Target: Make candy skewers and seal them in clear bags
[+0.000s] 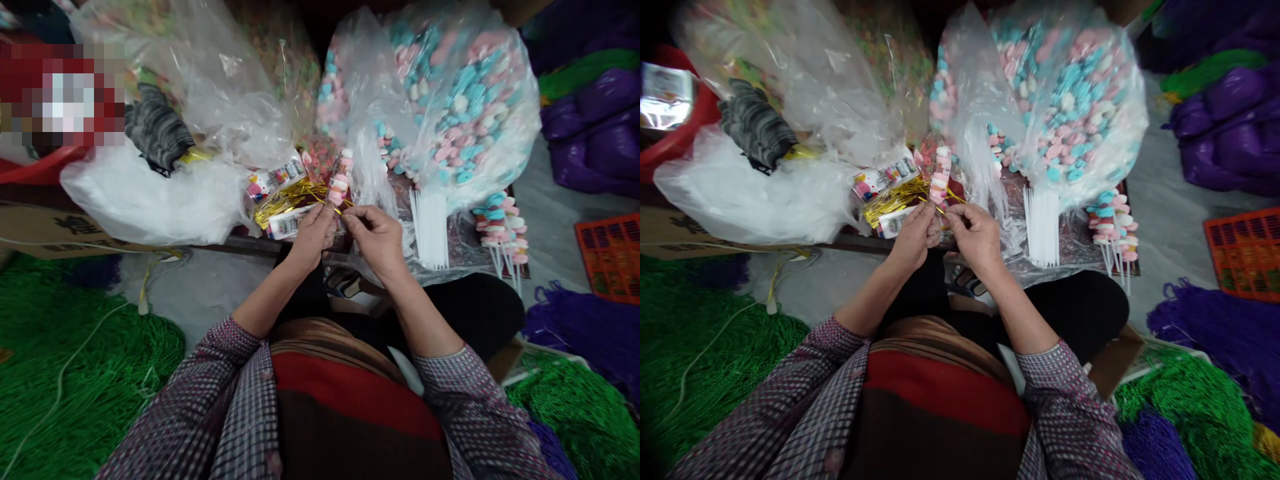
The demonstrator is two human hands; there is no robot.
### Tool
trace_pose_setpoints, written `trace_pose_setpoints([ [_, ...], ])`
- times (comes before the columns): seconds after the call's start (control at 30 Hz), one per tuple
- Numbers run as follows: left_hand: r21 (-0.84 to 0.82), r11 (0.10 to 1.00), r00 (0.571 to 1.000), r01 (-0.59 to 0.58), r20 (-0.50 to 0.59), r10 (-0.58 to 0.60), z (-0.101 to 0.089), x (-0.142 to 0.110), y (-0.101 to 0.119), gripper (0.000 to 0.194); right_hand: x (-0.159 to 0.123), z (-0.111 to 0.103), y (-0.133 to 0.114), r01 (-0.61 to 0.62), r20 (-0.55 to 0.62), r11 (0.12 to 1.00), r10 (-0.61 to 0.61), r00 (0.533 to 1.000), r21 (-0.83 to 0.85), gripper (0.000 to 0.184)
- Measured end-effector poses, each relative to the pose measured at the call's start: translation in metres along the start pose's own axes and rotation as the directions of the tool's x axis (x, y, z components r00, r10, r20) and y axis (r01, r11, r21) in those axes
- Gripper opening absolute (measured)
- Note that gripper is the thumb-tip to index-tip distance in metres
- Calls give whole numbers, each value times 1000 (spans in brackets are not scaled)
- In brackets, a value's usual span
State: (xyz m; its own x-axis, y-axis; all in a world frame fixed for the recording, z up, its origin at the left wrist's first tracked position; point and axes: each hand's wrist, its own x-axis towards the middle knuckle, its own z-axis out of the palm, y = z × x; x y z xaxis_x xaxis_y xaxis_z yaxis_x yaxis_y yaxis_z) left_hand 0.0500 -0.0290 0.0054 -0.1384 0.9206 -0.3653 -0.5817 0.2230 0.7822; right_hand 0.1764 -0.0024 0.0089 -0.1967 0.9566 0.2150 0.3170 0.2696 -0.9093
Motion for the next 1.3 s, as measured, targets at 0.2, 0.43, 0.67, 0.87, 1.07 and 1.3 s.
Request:
trace_pose_setpoints([
  [0.2, 43, 999, 997, -32, 66, 29, 2, -2, -7, 32, 0, 0, -1, -5, -40, 999, 3, 999, -34, 13],
  [0.43, -63, 991, 987, 116, 119, -108, 5, -5, 3, 34, -2, -1, 1, -153, 33, 971, 150, 988, 182, 18],
  [0.67, 77, 919, 807, 387, 453, -378, 11, -25, 7, 46, -3, -3, 18, -193, 67, 924, 181, 981, 329, 39],
  [0.87, 49, 859, 750, 509, 465, -471, 11, -26, 10, 55, 2, -22, 9, -232, 317, 918, 127, 940, 321, 43],
  [1.07, 14, 846, 743, 533, 470, -477, 8, -23, 11, 56, 3, -30, 12, -247, 310, 919, 148, 939, 309, 43],
  [1.3, -62, 891, 834, 450, 387, -394, 9, -19, 14, 55, -1, -32, 21, -169, 229, 947, 107, 967, 272, 32],
])
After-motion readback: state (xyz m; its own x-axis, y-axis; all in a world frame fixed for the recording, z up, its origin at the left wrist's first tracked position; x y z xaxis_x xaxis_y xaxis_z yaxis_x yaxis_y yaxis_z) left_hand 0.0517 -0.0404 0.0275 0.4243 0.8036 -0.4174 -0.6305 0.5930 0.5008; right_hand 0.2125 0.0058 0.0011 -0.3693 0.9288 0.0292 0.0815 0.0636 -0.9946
